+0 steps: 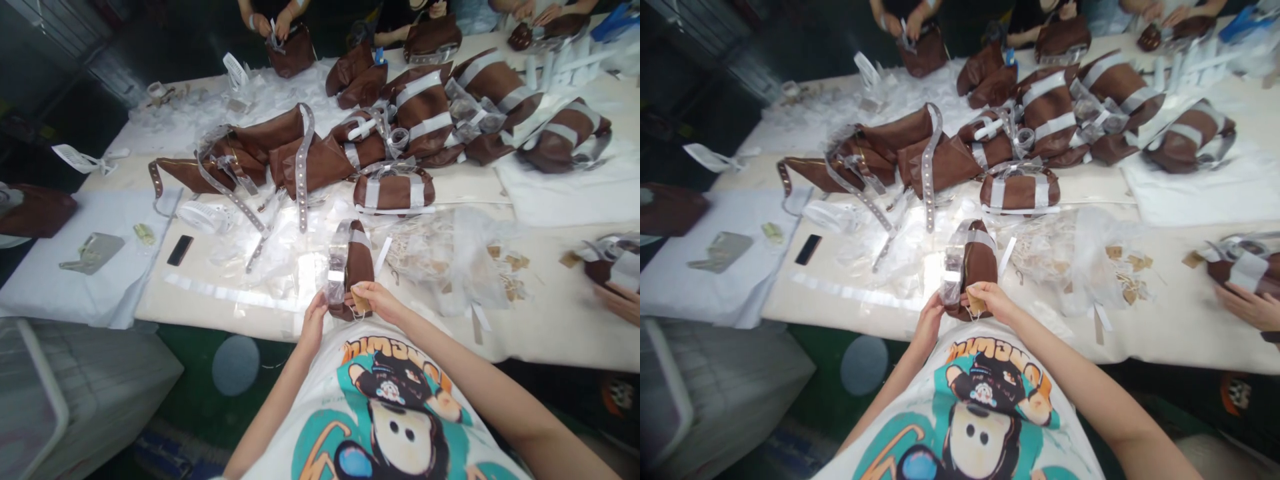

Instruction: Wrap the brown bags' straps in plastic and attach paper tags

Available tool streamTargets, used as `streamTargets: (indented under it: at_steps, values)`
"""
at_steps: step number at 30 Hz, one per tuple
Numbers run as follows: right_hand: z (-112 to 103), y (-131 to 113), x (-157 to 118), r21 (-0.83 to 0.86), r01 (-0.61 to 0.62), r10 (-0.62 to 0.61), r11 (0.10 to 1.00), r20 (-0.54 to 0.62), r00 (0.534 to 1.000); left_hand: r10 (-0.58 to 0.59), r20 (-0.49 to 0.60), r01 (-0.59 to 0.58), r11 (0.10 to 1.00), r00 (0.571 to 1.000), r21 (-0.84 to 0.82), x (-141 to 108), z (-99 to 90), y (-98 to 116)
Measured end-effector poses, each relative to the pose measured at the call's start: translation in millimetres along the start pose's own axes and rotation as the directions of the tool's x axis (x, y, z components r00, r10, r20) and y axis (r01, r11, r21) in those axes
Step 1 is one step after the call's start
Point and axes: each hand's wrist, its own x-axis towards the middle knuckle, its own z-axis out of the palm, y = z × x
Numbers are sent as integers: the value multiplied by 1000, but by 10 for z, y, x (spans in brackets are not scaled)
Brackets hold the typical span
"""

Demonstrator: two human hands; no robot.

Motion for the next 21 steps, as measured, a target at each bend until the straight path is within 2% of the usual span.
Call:
streamTargets:
  at_steps: [2,6,9,14,18,21]
  values:
    - [-47,-7,-26,33,-16,16,999,-4,1000,-3,31,3,1000,1000,1,47,48,-45]
    - [-115,-25,-80,132,0,3,991,-21,1000,20,61,-28,990,998,135,196,162,-162]
    - [-137,-31,-110,166,39,-39,985,-4,999,-4,166,-29,980,986,196,317,227,-183]
    - [-154,-12,-113,181,78,-85,980,30,996,-105,392,-34,943,914,331,520,257,-48]
    - [-149,-33,-104,170,84,-89,982,19,996,-132,470,-78,913,872,401,692,293,80]
    - [-140,-87,-124,166,96,-101,981,24,995,-143,487,-94,898,861,431,751,333,110]
